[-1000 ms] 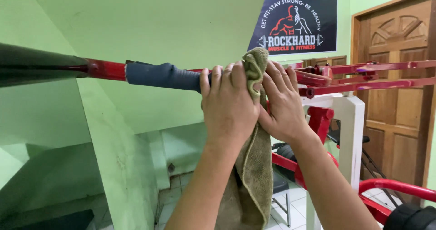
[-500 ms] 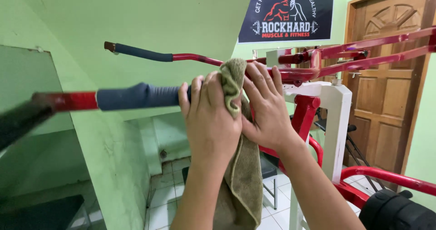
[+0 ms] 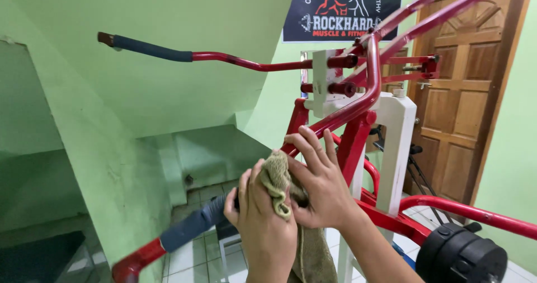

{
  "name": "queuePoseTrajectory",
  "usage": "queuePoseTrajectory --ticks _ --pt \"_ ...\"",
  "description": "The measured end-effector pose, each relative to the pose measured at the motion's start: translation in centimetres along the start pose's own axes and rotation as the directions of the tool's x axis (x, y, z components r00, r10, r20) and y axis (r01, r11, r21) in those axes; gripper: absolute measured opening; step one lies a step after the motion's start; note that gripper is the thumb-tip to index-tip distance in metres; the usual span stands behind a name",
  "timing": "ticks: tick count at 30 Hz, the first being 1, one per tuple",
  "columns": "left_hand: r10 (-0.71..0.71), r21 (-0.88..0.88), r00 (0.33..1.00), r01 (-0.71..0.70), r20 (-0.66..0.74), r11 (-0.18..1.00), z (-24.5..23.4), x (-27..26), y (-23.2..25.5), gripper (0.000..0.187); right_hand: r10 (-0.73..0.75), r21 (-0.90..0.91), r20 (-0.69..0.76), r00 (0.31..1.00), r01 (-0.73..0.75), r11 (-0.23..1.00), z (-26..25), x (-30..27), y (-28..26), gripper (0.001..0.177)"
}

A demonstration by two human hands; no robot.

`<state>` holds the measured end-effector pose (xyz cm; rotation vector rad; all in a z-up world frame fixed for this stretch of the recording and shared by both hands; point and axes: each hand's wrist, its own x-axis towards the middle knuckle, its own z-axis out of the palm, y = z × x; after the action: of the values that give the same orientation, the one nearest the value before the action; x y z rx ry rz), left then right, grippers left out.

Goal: Wiping down a gym machine using a cloth.

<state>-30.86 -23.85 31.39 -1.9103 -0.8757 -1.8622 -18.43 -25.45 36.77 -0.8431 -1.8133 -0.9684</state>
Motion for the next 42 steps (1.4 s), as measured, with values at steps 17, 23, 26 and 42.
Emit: queuePoseTrajectory --ticks 17,23,26,42 --pt "-0.145 -0.176 0.986 0.157 0.081 0.972 4.2 -8.7 2.7 0.049 0.039 0.041 0.224 0.974 -0.049 0.998 -2.8 -6.1 0.8 0.066" --pt "-0.21 -0.302 0.968 0.243 0.138 0.922 5.1 -10.2 3.7 0.046 0.059 -0.007 0.294 0.954 -0.06 0.998 -3.4 -7.4 1.5 0.075" --pt "-0.244 -0.344 0.961 0.274 0.128 0.898 5.1 -10.5 4.2 0.044 0.05 -0.019 0.326 0.944 -0.046 0.999 -3.8 -7.4 1.5 0.077" --pt "-0.299 -0.347 0.954 0.283 0.008 0.894 5.2 -11.1 5.5 0.046 0.091 0.124 0.377 0.922 -0.147 0.981 -4.7 -8.7 0.4 0.05"
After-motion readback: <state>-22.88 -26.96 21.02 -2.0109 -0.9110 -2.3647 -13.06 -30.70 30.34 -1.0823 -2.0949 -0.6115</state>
